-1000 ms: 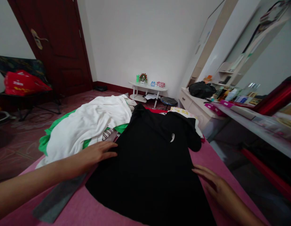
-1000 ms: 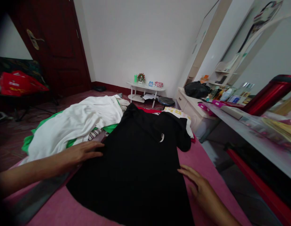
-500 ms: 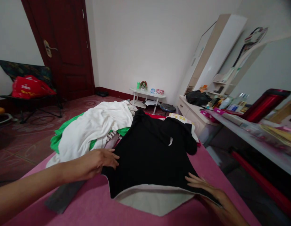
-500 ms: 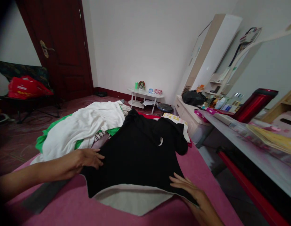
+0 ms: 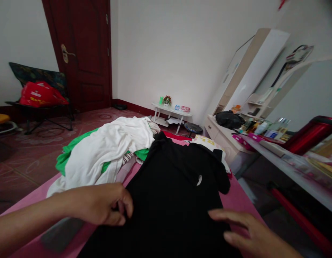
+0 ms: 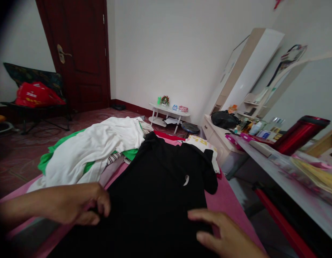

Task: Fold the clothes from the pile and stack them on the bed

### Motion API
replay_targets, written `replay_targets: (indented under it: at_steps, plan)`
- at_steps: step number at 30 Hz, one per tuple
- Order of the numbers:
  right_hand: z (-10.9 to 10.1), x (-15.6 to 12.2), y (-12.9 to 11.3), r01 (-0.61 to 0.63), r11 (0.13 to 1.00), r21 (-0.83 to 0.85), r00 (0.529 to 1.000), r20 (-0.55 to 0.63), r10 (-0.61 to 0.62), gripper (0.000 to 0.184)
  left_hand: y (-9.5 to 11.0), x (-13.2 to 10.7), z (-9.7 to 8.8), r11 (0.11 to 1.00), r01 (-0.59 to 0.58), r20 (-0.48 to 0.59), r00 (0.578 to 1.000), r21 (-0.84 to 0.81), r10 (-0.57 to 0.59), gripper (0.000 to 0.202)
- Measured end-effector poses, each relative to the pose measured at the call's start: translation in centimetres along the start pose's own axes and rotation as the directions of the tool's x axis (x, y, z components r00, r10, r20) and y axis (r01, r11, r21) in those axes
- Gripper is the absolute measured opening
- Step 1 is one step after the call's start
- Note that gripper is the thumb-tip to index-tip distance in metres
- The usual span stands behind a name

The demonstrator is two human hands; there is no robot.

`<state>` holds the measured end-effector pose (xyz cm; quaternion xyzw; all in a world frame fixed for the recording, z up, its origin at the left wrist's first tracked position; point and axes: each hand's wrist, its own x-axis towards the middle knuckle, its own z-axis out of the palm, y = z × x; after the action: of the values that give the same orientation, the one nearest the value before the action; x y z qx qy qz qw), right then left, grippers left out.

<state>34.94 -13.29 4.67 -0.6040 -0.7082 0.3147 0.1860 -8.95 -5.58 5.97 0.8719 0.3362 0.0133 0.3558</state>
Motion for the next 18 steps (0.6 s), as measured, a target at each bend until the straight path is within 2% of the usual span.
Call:
replay_targets:
  at_steps: [1,3,5,8,12,15,17,18]
  plan:
    - [-0.3,2.7,-0.7,0.044,0.998,0.034,0.999,-0.029,-0.043,0.035,-1.0,0.9,0.4,0.995,0.073,-0.148,0.987,0.068,-0.062,0.035]
    - [-0.3,8.2,-0.9,0.116,0.993,0.032,0.982,-0.155,-0.110,0.040,-3.2,2.4,1.5,0.956,0.233,-0.395,0.906,0.175,-0.149,0.045]
    - [0.3,13.3,0.0,0.070,0.997,-0.021,0.962,-0.263,-0.073,0.044,-5.0,3.0,2.8,0.930,0.317,-0.471,0.860,0.188,-0.198,0.056]
    - [1.7,19.3,1.7,-0.065,0.995,-0.071,0.937,-0.347,0.037,0.051,-6.2,2.7,4.3,0.924,0.363,-0.475,0.838,0.118,-0.269,0.061]
    - [3.5,24.0,1.6,-0.222,0.974,-0.055,0.893,-0.412,0.180,0.055,-5.8,1.5,5.0,0.883,0.469,-0.446,0.795,0.025,-0.410,0.064]
    - [3.5,25.8,0.2,-0.197,0.980,-0.023,0.889,-0.426,0.169,0.035,-5.5,1.0,5.3,0.885,0.458,-0.346,0.819,-0.083,-0.457,0.044]
    - [2.1,26.4,-1.1,-0.155,0.987,0.029,0.879,-0.452,0.152,0.025,-5.2,0.9,5.3,0.907,0.380,-0.299,0.857,-0.182,-0.420,0.026]
    - [1.0,26.6,-1.8,-0.137,0.989,0.052,0.866,-0.479,0.145,0.027,-4.8,0.9,5.2,0.914,0.332,-0.293,0.872,-0.235,-0.392,0.022]
